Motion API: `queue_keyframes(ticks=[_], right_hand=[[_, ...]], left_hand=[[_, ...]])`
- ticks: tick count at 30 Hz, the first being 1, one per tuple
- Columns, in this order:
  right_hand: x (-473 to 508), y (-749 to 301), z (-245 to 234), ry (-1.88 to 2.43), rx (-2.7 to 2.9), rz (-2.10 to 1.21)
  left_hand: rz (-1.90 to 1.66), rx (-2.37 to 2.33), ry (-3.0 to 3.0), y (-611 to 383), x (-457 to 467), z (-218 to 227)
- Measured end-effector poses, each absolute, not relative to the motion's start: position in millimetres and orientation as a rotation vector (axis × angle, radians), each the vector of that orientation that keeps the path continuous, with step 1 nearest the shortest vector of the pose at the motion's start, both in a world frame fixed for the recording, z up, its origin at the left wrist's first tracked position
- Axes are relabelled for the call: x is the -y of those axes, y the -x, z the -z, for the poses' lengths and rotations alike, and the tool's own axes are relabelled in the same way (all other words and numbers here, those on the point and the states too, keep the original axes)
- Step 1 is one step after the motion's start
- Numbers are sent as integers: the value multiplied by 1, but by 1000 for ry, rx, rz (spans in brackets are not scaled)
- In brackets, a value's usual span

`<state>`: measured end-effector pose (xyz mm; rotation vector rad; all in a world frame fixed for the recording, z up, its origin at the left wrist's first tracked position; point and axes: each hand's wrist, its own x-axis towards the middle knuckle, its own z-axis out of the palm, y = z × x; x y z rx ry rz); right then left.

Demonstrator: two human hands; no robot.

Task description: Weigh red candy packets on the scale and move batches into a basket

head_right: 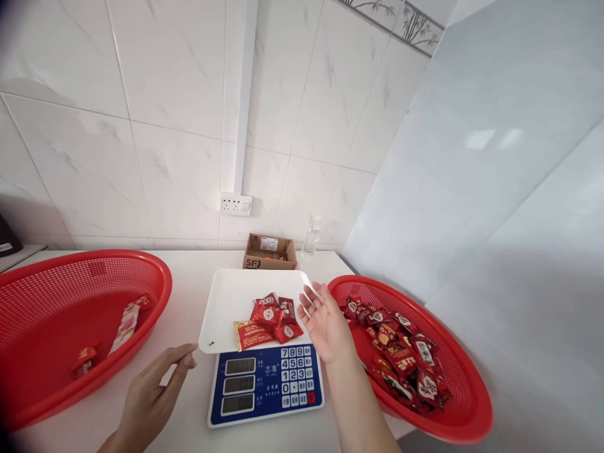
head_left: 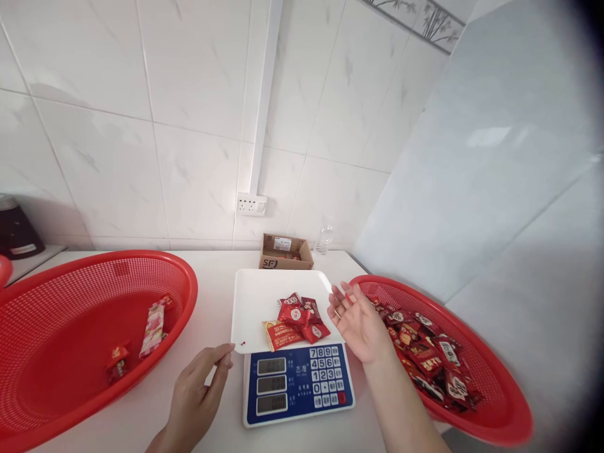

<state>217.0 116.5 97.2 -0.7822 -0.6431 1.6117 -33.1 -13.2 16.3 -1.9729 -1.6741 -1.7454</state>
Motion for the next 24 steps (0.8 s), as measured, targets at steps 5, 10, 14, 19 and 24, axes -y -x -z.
queue_keyframes(ticks=[5, 10, 14, 19, 24], right_hand=[[-82, -221, -87, 640, 544, -1827], [-71, -227, -78, 667, 639, -1803], [-72, -240, -75, 684, 546, -1755], [-73, -247, -85, 629, 416, -1663], [-73, -244, -95, 567, 442, -1662]], left_hand=[[1726, 1808, 1939, 34, 13, -9], [1767, 1934, 1816, 36, 9, -1], [1902, 1965, 1770, 37, 6, 1], [2003, 1940, 1723, 36, 5, 4], [1928, 1968, 1699, 36, 5, 6]])
